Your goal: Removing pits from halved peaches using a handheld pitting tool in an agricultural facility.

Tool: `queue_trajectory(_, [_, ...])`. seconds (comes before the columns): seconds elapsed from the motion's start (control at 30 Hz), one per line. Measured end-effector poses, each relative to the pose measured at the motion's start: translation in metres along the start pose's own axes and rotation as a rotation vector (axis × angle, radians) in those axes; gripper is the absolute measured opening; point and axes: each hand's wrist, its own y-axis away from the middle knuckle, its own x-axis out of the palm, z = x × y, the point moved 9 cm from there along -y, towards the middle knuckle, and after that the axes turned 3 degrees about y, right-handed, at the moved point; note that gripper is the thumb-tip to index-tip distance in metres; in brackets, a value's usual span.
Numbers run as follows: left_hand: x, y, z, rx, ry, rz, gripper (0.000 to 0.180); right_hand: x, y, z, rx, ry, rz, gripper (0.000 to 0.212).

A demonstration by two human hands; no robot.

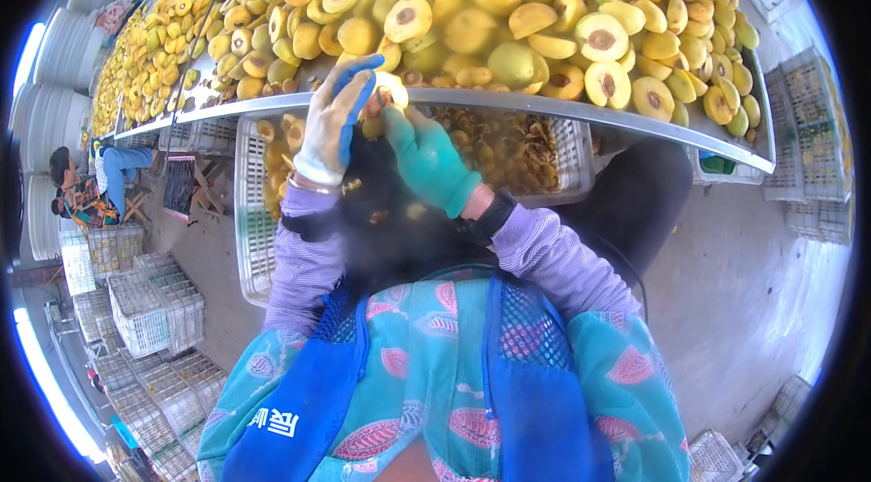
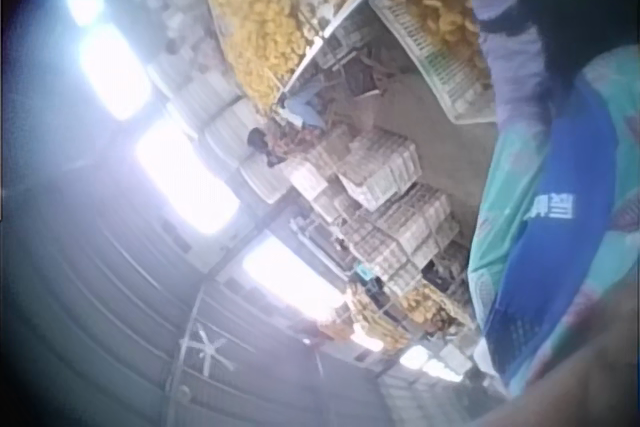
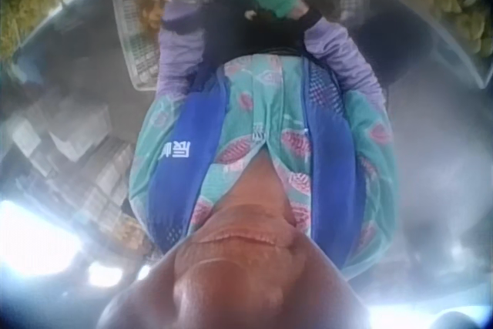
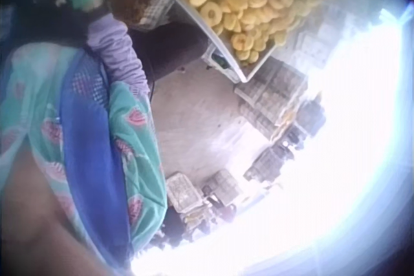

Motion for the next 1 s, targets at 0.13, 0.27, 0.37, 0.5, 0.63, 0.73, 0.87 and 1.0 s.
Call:
queue_trajectory(0.13, [-0.001,0.017,0.036,-0.227,0.567,-0.344,0.019,0.012,0.008,-0.021,0.351,-0.229,-0.009,0.028])
queue_trajectory(0.27, [0.004,0.01,0.039,-0.308,0.286,-0.288,0.022,0.004,0.014,0.023,-0.349,0.143,-0.135,0.042])
queue_trajectory(0.37, [0.004,0.007,0.038,-0.285,0.386,-0.288,0.023,0.023,0.031,-0.012,0.707,-0.335,0.047,0.016])
queue_trajectory(0.5, [0.009,0.002,0.037,-0.312,0.378,-0.215,0.025,0.022,0.02,-0.026,0.182,0.234,0.088,0.015])
queue_trajectory(0.63, [0.006,-0.007,0.044,-0.309,0.151,-0.112,0.028,0.01,0.023,-0.002,-0.329,0.521,-0.174,0.023])
queue_trajectory(0.73, [0.01,-0.008,0.044,-0.322,-0.058,0.014,0.03,0.012,0.026,0.003,-0.285,0.423,-0.194,0.02])
queue_trajectory(0.87, [0.011,-0.004,0.042,-0.301,0.026,-0.102,0.029,0.015,0.024,-0.031,0.37,-0.211,-0.209,0.027])
queue_trajectory(1.0, [0.022,-0.01,0.033,-0.126,-0.43,0.202,0.033,0.015,0.027,0.004,-0.528,0.589,-0.059,0.028])
